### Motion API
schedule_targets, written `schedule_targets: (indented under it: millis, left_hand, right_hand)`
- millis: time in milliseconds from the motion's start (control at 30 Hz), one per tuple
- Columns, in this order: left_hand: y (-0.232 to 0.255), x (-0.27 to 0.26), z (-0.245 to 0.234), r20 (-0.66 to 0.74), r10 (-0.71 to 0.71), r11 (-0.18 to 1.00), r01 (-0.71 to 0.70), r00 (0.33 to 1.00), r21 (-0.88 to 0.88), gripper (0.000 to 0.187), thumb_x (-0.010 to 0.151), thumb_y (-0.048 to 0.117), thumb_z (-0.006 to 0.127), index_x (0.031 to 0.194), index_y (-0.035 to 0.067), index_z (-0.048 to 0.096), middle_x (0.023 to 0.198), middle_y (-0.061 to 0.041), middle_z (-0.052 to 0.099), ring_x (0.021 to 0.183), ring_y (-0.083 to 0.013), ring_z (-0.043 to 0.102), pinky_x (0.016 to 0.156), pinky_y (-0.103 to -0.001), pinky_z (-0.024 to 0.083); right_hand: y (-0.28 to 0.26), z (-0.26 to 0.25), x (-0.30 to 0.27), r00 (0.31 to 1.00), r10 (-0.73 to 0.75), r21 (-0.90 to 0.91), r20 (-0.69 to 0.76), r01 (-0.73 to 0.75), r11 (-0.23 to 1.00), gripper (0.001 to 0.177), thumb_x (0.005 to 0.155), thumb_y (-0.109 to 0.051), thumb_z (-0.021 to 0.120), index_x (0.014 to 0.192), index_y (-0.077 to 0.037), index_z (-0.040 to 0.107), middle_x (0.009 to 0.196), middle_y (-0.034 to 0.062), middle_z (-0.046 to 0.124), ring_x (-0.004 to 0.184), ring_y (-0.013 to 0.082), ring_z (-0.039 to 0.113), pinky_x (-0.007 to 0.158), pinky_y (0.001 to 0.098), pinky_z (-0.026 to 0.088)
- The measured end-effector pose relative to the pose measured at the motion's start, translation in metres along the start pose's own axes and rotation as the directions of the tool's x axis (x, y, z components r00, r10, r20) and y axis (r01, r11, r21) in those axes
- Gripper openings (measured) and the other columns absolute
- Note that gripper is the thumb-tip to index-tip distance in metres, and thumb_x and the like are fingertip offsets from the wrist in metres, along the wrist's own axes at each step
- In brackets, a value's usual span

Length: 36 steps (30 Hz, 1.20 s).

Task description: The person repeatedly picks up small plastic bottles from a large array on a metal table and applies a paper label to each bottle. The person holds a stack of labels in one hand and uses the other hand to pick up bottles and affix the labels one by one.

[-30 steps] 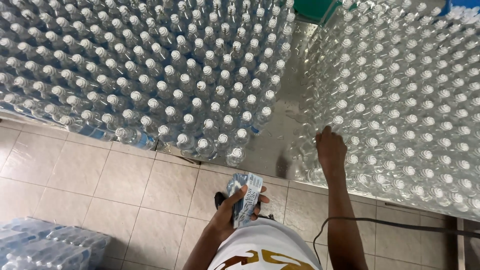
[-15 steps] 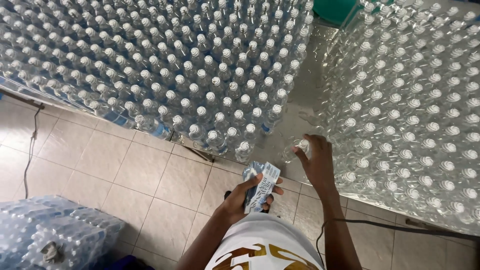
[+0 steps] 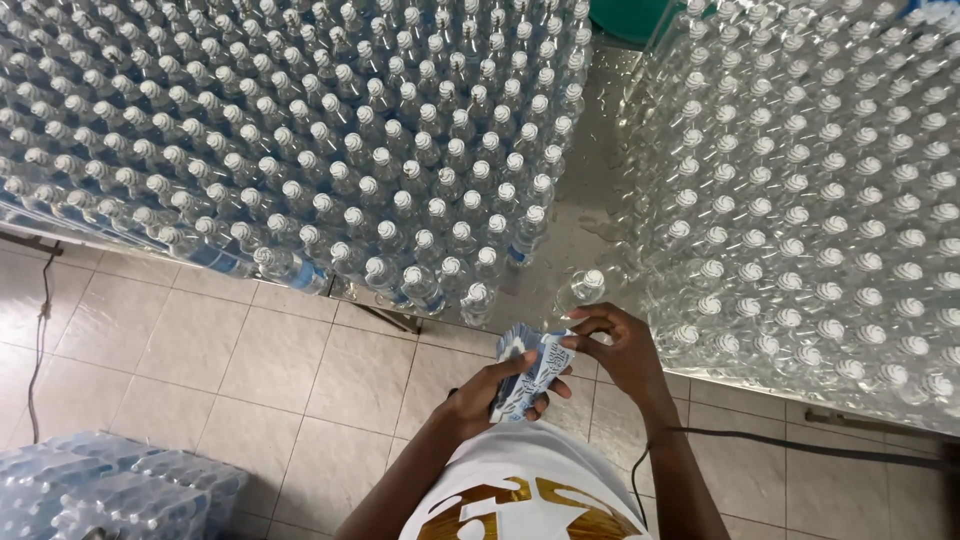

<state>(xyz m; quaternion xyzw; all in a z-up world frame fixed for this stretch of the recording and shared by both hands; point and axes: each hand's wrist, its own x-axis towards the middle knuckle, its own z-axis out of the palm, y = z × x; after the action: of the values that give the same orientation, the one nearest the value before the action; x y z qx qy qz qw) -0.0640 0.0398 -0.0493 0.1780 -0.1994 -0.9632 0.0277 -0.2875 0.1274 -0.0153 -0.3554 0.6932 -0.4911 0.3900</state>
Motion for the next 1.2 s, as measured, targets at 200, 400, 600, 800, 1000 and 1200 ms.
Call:
schedule_targets:
  millis: [200, 400, 600, 800, 1000, 1200]
  left_hand:
    - [-0.006, 0.002, -0.028, -0.069, 0.040, 0.997, -0.036, 0.997, 0.068, 0.072, 0.112, 0.048, 0.058, 0.156, -0.009, 0.055, 0.125, -0.024, 0.076, 0.087, -0.0191, 0.077, 0.069, -0.032, 0.066]
    - [0.008, -0.013, -0.012, -0.133, 0.034, 0.997, -0.024, 0.990, 0.074, 0.069, 0.104, 0.048, 0.060, 0.149, -0.005, 0.057, 0.125, -0.021, 0.072, 0.080, -0.0163, 0.065, 0.065, -0.027, 0.054]
    - [0.003, -0.019, -0.016, -0.186, 0.027, 0.999, -0.030, 0.982, -0.013, 0.071, 0.103, 0.046, 0.062, 0.152, -0.005, 0.059, 0.125, -0.019, 0.073, 0.080, -0.0158, 0.065, 0.065, -0.027, 0.054]
    - [0.006, -0.019, -0.014, -0.181, 0.068, 0.996, -0.078, 0.981, -0.052, 0.067, 0.103, 0.045, 0.064, 0.149, -0.004, 0.059, 0.122, -0.018, 0.074, 0.080, -0.0153, 0.064, 0.064, -0.027, 0.054]
    - [0.001, -0.018, -0.014, -0.215, 0.064, 0.996, -0.076, 0.975, -0.050, 0.070, 0.101, 0.046, 0.066, 0.149, -0.005, 0.059, 0.121, -0.019, 0.074, 0.078, -0.0152, 0.064, 0.062, -0.026, 0.054]
    - [0.002, -0.015, -0.012, -0.245, 0.057, 0.995, -0.076, 0.968, -0.069, 0.070, 0.101, 0.044, 0.065, 0.151, -0.005, 0.059, 0.121, -0.018, 0.074, 0.078, -0.0148, 0.064, 0.063, -0.027, 0.054]
  right_hand:
    - [0.015, -0.020, 0.012, 0.988, -0.025, -0.236, -0.153, -0.012, 0.972, 0.028, 0.104, -0.030, 0.078, 0.131, -0.022, 0.082, 0.114, 0.0114, 0.085, 0.122, 0.0273, 0.076, 0.112, 0.0474, 0.048]
    - [0.048, -0.025, 0.067, 0.930, -0.271, -0.245, -0.249, 0.210, 0.947, 0.031, 0.109, -0.023, 0.065, 0.135, -0.010, 0.075, 0.137, 0.0088, 0.077, 0.129, 0.0253, 0.072, 0.108, 0.0393, 0.056]
    - [0.083, -0.006, 0.076, 0.880, -0.260, 0.090, -0.398, 0.320, 0.943, 0.027, 0.109, -0.022, 0.067, 0.129, -0.004, 0.072, 0.125, 0.0157, 0.080, 0.116, 0.0245, 0.078, 0.098, 0.0350, 0.063]
    - [0.086, -0.009, 0.094, 0.918, -0.274, 0.046, -0.287, 0.299, 0.953, 0.028, 0.110, -0.014, 0.065, 0.135, -0.005, 0.070, 0.130, 0.0147, 0.080, 0.122, 0.0226, 0.075, 0.097, 0.0330, 0.062]
    - [0.100, -0.021, 0.092, 0.912, -0.207, 0.054, -0.355, 0.241, 0.969, 0.027, 0.108, -0.014, 0.067, 0.133, -0.004, 0.071, 0.127, 0.0145, 0.079, 0.120, 0.0241, 0.074, 0.101, 0.0355, 0.061]
    - [0.084, -0.015, 0.097, 0.936, -0.276, -0.030, -0.217, 0.276, 0.961, 0.026, 0.112, -0.005, 0.057, 0.132, -0.010, 0.074, 0.131, 0.0096, 0.079, 0.122, 0.0234, 0.074, 0.099, 0.0345, 0.060]
